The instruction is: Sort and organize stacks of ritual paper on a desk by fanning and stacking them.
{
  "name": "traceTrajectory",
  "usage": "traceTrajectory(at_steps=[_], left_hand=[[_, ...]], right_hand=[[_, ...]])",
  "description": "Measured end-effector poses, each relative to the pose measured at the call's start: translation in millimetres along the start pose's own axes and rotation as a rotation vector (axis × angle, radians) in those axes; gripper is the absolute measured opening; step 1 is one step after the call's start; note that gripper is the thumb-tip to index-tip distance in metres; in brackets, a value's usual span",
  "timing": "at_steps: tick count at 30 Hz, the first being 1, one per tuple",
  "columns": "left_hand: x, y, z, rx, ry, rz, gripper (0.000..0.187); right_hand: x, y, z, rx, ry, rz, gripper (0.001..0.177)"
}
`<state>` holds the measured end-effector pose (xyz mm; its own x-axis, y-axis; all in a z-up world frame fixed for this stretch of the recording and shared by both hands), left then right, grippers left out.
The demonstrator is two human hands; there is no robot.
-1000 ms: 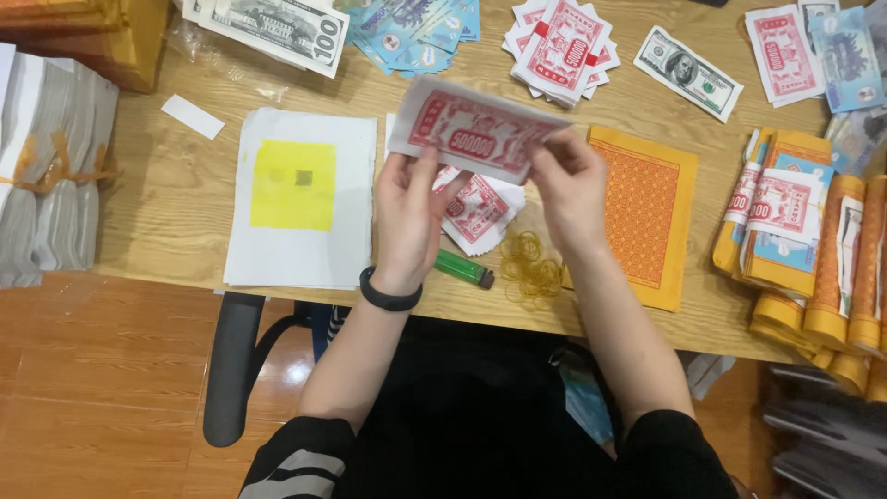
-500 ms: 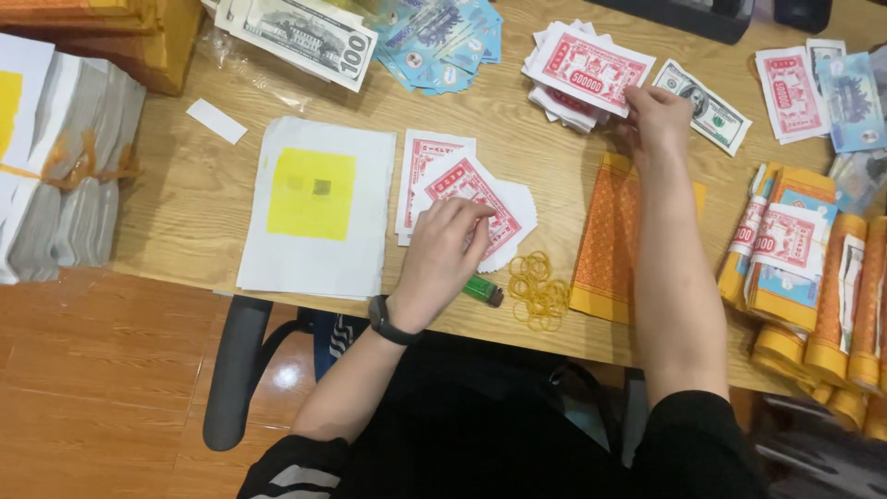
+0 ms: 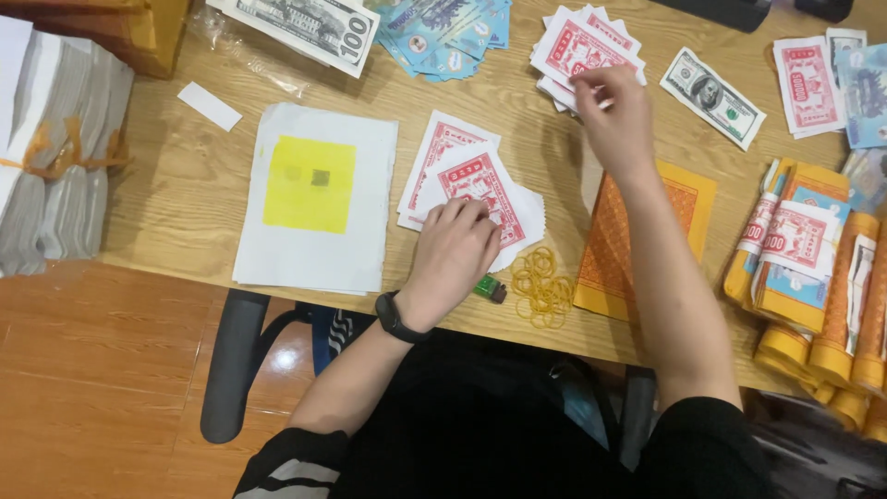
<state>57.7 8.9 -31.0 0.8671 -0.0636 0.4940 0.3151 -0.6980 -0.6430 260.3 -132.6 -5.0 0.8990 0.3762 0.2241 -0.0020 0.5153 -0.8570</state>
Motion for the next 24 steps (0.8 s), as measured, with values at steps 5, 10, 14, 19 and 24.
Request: traceTrajectory(at_steps=[5, 10, 14, 19, 24], left_hand=[[-2, -3, -3, -0.03, -0.016, 0.011, 0.017], [-12, 9, 6, -0.084, -0.006, -0.014, 0.013], [-15, 15, 9, -0.082, 0.0, -0.013, 0.013], [-16, 12, 6, -0.065, -0.003, -0.01, 0.015], [-17, 8, 3, -0.067, -0.011, 0.014, 0.016]], right_hand=[[-16, 24, 76, -0.017, -0.208, 0.413, 0.028], [-18, 44, 72, -0.026, -0.433, 0.357, 0.036], [-21, 42, 69, -0.015, -0.361, 0.38, 0.031], [-40, 46, 47, -0.189, -0.012, 0.411, 0.036], [-67, 40, 62, -0.228, 0.265, 0.632, 0.06]])
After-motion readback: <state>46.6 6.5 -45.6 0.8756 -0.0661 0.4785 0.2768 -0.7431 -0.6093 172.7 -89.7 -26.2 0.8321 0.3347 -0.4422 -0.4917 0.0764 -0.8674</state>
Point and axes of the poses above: each hand's wrist, its own x-axis towards the middle knuckle, its own y-axis out of the palm, z = x × y, the point moved 6 cm from there along x, towards the middle knuckle, and after that the axes turned 12 degrees about -x, right-handed, at the moved point
